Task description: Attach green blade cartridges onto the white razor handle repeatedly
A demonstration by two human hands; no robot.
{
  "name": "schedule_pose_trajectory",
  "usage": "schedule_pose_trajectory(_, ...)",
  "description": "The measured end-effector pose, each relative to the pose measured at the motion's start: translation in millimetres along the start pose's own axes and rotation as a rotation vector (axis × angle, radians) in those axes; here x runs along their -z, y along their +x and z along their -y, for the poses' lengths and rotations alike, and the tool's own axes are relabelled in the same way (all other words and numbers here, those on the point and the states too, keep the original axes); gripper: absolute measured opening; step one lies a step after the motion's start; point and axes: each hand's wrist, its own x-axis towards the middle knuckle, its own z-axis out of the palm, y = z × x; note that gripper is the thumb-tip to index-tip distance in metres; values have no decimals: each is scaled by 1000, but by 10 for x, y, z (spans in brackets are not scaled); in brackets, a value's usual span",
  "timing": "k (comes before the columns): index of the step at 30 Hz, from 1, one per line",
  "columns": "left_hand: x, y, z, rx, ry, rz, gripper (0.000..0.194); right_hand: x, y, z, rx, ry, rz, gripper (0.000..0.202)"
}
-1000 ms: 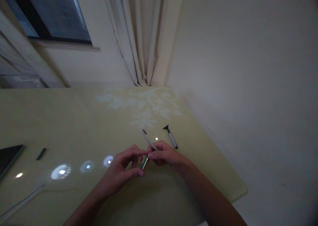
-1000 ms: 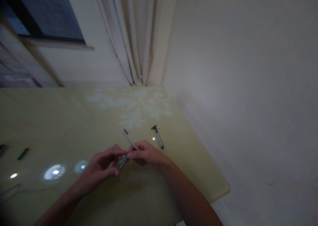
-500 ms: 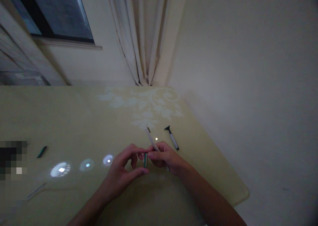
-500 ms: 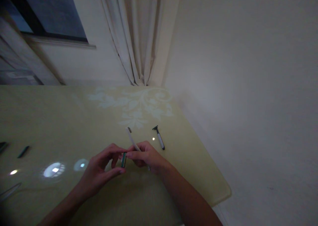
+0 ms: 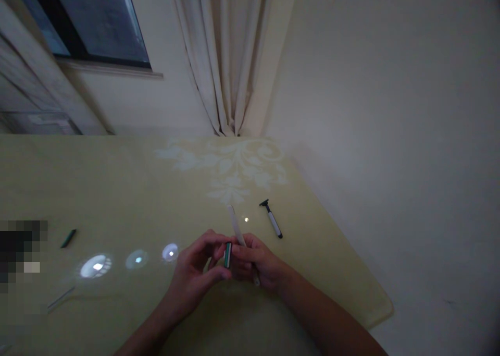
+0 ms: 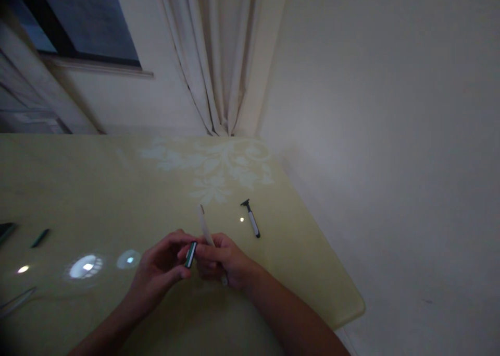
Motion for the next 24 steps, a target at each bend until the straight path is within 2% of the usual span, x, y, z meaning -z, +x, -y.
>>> schedule_pose_trajectory(6,-31,-14,13,26,-56,-11,48,-15,-1,-50,-1,6,5,46)
schedule_pose_trajectory(11,-28,-45,40,39,-92,-7,49,-26,0,-54,25,3,10,42)
schedule_pose_trajectory(13,-17,-36,31,26,-71,0,44,-23,6,-55,38,19,-16,40)
schedule_pose_trajectory(17,-14,-12,-6,-1,12,-5,23,-22,21,-48,7,27,-39,39)
schedule_pose_trajectory(21,-34,-5,-27,-3,126,-17,18,-57,49,-74,-4,17,-113,36)
schedule_pose_trajectory(24,-31,24,21,45,278,-64,22,-83,94,-123,10,-1,-246,38)
